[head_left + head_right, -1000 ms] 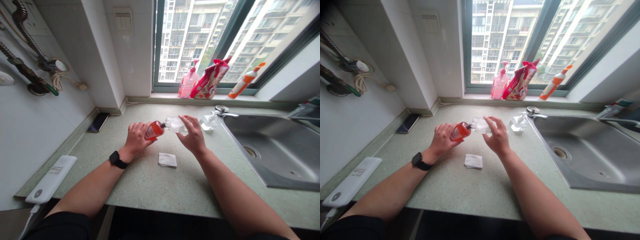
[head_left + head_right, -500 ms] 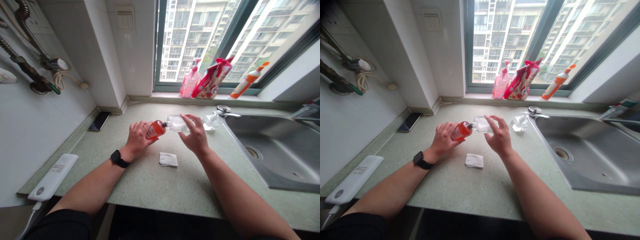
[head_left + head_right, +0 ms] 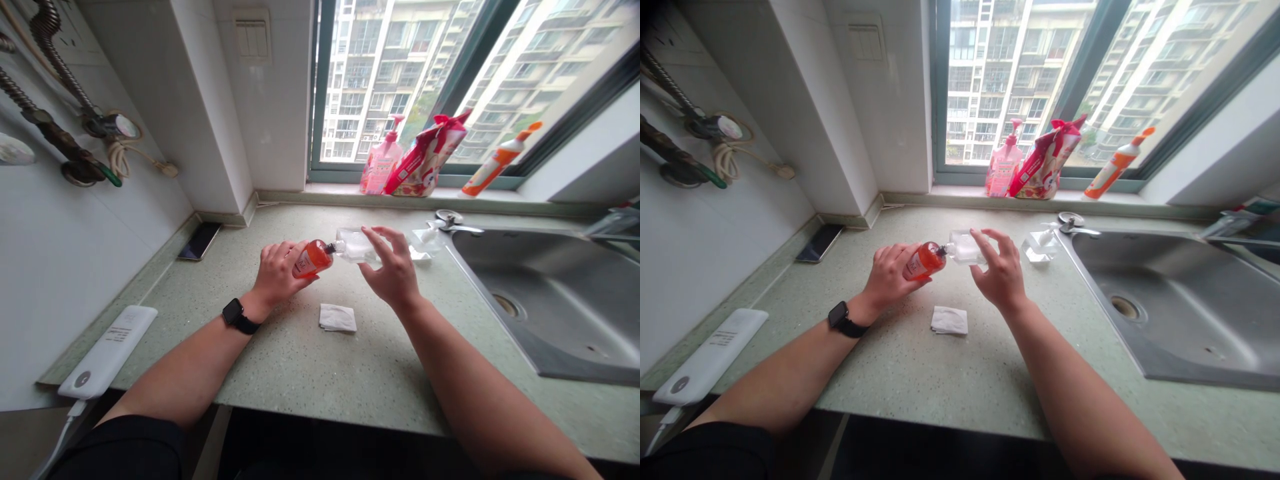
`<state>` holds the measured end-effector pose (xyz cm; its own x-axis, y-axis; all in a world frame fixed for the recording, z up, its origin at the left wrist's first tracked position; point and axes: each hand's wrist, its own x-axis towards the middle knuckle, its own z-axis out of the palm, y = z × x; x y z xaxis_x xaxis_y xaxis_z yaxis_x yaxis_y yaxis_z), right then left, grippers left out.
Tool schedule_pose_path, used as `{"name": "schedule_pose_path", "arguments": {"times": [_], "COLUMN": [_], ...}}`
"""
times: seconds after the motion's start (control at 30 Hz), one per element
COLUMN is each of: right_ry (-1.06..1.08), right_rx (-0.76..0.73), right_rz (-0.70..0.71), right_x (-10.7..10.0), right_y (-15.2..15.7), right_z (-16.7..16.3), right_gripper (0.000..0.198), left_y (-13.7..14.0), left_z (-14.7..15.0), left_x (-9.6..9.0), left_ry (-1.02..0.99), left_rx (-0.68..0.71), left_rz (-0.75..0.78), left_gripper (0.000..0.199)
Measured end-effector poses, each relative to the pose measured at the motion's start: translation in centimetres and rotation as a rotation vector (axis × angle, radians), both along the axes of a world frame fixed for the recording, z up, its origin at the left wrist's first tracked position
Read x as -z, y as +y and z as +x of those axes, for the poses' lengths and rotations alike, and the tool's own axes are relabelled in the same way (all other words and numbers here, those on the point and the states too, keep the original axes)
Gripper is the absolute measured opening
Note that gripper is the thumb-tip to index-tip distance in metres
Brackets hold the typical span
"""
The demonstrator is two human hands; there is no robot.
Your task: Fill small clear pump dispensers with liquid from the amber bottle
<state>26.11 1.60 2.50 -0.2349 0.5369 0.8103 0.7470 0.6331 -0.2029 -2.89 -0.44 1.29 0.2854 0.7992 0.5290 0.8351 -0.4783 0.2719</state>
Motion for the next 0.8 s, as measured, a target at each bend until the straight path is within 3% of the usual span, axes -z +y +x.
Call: {"name": "schedule_pose_path", "arguments": {"times": [0.8], "right_ry": [-0.004], "right_rx": [0.002], "right_rz": [-0.016], "right_x": [0.25], "right_y": [0.18], "right_z": [0.10], "right_gripper": [0.098], "left_y": [-0.04], "left_z": [0.12], "left_x": [-0.01], "left_ry": [-0.015], "left_rx": [0.013], "left_rz": [-0.028], "left_gripper": [0.082]}}
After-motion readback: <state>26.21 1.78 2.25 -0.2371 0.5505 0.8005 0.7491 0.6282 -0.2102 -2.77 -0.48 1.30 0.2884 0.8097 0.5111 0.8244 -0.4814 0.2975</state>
